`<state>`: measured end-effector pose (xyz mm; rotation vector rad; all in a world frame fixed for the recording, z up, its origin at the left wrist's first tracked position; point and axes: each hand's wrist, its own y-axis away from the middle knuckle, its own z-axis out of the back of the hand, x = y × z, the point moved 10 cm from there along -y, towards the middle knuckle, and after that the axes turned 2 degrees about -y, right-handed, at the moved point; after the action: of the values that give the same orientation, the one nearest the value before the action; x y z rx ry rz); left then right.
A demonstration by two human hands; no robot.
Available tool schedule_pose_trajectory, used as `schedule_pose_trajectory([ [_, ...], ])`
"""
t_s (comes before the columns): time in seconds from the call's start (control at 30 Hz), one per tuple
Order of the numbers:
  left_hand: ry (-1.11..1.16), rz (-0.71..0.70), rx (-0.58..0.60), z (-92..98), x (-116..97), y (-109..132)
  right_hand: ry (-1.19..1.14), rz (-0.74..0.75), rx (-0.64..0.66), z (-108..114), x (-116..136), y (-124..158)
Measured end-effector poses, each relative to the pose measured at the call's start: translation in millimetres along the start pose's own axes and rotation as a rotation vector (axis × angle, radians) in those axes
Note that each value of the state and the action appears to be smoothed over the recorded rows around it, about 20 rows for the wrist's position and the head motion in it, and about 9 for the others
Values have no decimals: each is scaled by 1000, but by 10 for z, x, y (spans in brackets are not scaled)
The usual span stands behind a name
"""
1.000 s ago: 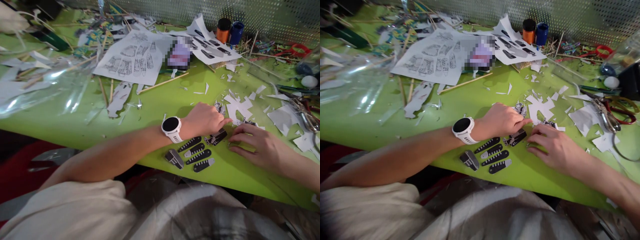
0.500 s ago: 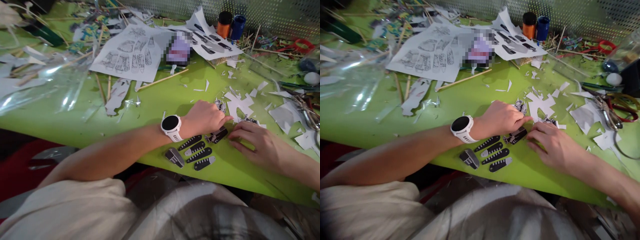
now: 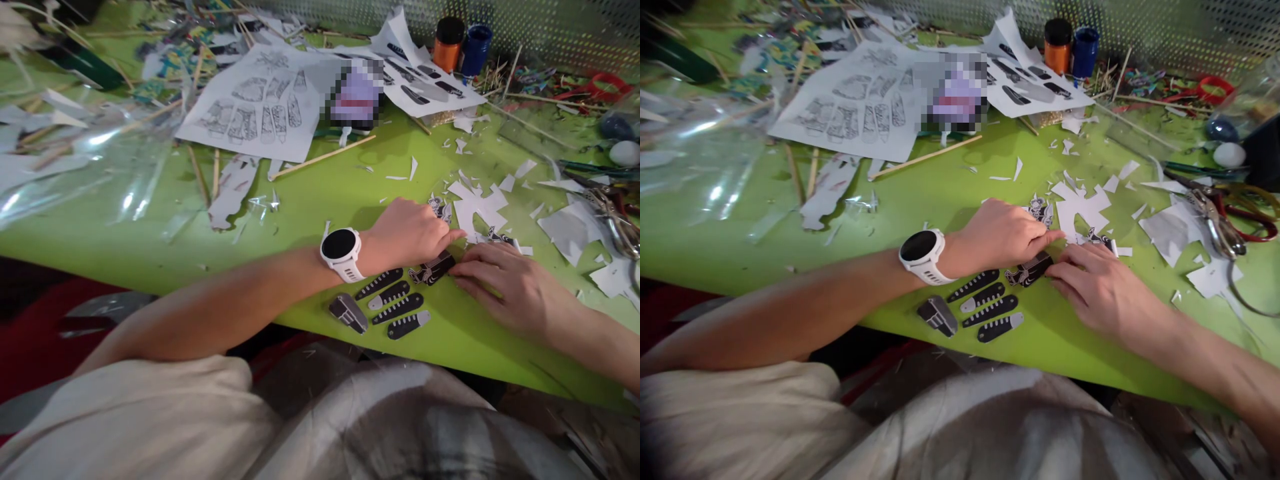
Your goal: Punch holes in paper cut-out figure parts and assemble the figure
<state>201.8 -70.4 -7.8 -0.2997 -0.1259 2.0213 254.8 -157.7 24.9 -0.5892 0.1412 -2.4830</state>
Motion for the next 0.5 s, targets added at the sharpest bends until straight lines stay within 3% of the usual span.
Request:
schedule_pose_trajectory([
  [0.3,12,11,53,-22,-1,2,122,45,40,-22,52,3],
  [0.5,53,12,62,-23,4,9,61,15,50,-30,30,-8],
])
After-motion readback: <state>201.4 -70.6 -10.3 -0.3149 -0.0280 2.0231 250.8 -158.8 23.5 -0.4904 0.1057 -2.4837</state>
